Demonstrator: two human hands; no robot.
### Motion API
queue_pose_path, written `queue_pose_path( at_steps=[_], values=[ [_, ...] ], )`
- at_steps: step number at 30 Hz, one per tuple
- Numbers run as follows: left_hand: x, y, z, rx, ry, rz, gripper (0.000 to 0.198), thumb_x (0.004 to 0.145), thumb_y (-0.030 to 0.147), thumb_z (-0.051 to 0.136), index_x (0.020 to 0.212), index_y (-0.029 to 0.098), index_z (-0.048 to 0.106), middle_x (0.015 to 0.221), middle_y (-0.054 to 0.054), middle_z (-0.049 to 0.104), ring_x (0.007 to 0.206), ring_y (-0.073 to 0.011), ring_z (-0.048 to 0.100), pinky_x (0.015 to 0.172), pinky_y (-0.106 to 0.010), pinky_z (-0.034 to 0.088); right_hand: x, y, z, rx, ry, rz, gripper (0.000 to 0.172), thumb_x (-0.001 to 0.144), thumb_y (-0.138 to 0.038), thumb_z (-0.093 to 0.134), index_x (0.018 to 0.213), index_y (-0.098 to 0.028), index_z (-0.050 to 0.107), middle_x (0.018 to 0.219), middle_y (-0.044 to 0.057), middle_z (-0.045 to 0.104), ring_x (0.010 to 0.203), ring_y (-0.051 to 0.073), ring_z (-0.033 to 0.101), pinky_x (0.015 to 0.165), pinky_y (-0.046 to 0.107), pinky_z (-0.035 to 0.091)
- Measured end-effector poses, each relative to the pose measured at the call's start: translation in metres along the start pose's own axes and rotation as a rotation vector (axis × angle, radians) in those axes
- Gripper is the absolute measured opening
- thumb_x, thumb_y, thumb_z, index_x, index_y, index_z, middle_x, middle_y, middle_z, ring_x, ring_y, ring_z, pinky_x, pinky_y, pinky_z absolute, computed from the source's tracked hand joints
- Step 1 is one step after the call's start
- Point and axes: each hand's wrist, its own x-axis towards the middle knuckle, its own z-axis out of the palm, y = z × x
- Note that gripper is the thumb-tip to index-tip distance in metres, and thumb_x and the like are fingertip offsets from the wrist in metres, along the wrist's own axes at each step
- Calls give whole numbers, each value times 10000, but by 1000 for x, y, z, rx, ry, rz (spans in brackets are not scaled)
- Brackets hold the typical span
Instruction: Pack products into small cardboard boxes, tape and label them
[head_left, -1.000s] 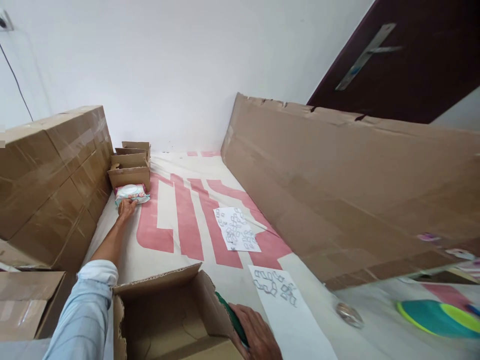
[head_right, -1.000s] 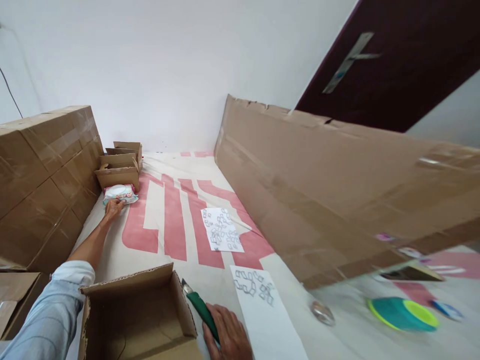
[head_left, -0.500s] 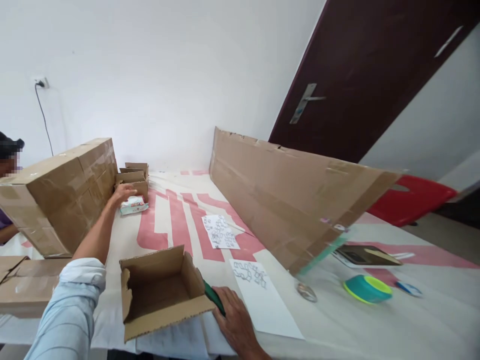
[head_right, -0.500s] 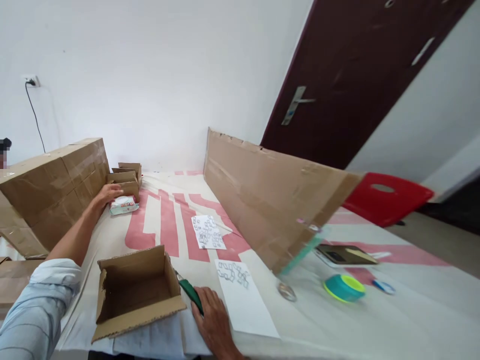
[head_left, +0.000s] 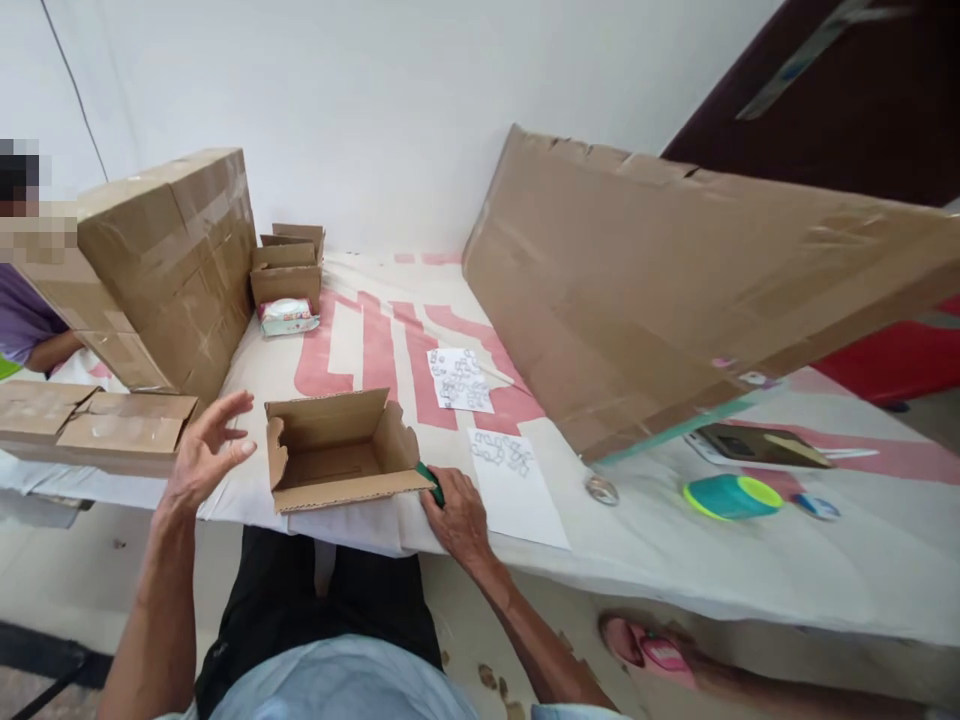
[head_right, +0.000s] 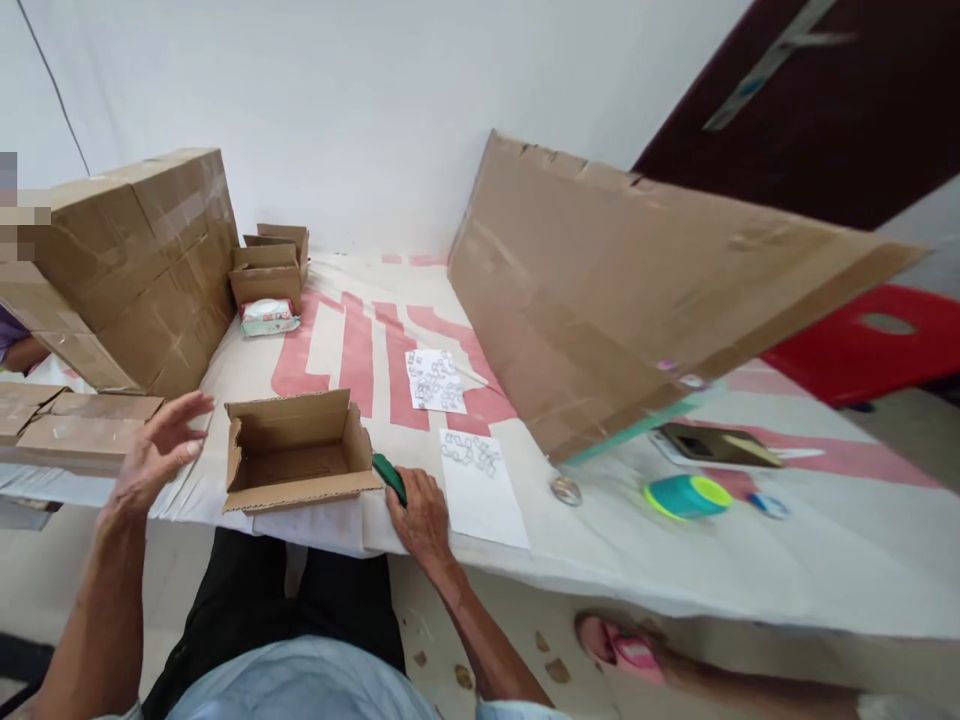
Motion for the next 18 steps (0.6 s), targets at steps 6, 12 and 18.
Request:
queue_pose_path(
  at_steps=[6,12,18],
  values=[
    [-47,-89,8,22,-226,-239,1411,537,539,1017,1710,309,266,1755,-189,318,1623,-438,292,1219,-579,440,-10,5,-4,2,16,-17,310,979,-293,519,1227,-173,662,1065,111,696,987,278,596,904,421,490],
    [-49,-104,56,56,-276,-88,1282,615,303,950,1705,270,276,1686,-170,412,1552,-407,410,1272,-553,377,-22,19,-2,-39,1,1,361,1002,-456,496,1050,-168,707,1012,154,716,966,304,617,907,448,503],
    [-46,-102,87,53,-207,91,1345,568,378,1010,1694,275,281,1618,-184,422,1488,-423,429,1218,-599,422,-30,32,2,-129,-28,87,657,978,-708,387,920,-156,740,912,202,749,940,357,626,840,473,498]
  ],
)
